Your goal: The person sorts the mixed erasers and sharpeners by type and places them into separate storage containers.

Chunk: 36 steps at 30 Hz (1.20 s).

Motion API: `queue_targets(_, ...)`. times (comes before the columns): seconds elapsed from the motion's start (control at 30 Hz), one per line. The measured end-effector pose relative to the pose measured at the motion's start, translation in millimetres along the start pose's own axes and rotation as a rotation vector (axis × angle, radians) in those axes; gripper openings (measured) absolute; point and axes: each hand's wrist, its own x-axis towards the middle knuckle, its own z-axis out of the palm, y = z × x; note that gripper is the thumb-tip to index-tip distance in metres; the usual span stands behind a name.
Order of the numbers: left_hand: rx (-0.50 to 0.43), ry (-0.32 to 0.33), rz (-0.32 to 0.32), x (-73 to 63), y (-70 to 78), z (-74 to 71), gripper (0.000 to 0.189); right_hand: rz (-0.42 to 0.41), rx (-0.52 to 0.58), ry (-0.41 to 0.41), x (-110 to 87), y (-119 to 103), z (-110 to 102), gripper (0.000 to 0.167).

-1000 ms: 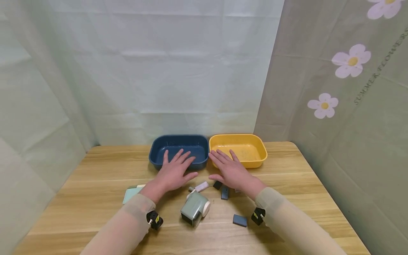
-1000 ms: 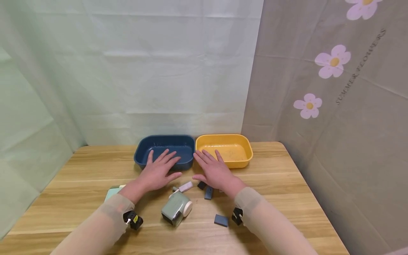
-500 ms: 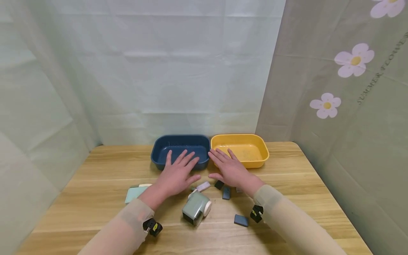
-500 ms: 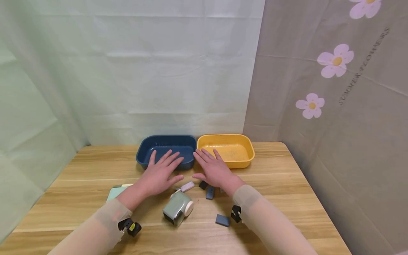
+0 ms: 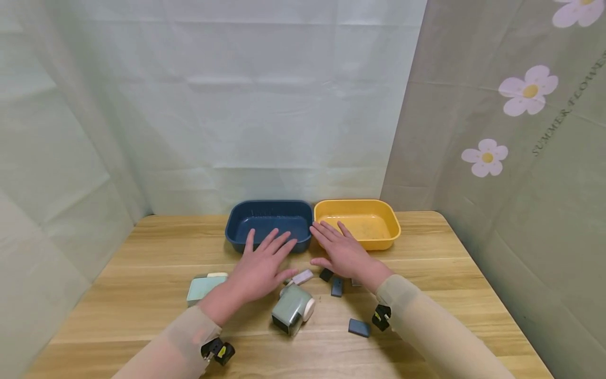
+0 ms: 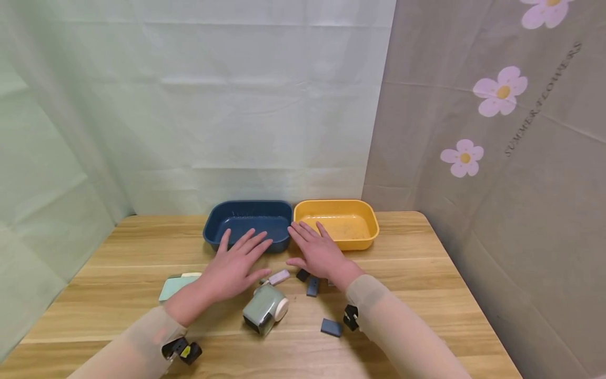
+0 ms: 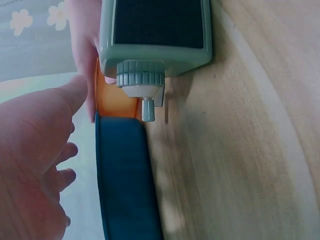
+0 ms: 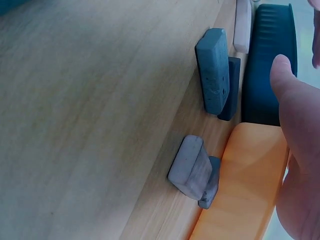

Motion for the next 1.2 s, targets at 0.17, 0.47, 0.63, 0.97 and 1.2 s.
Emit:
queue_targets(0.17,0.005,-0.003,0.005,-6.9,1.3,0.1,0.077,-0.005,-0.014,0.003,1.1,0,1,0.09)
queue_targets(0.47,-0.019,0.005,0.027,-18.8,3.1,-1.8,0.078,-0.015,-0.018,0.022,1.5,-2,1,0.091)
queue_targets(0.63,-0.042,0.023,0.045,-28.0,4.0,-6.1,0.077,-0.016,-0.016,0.025,1.8,-2,2,0.091)
queue_targets(0.97,-0.044,0.031,0.106,-41.7,9.0,-8.8,0.079,-0.007,-0.019,0.011,1.2,-2,2,0.092)
queue_targets(1.2,-0.048,0.03,0.156,-48.1,14.8,-10.7,0.081,-0.006,-0.01,0.004,0.7,-2,0,0.091)
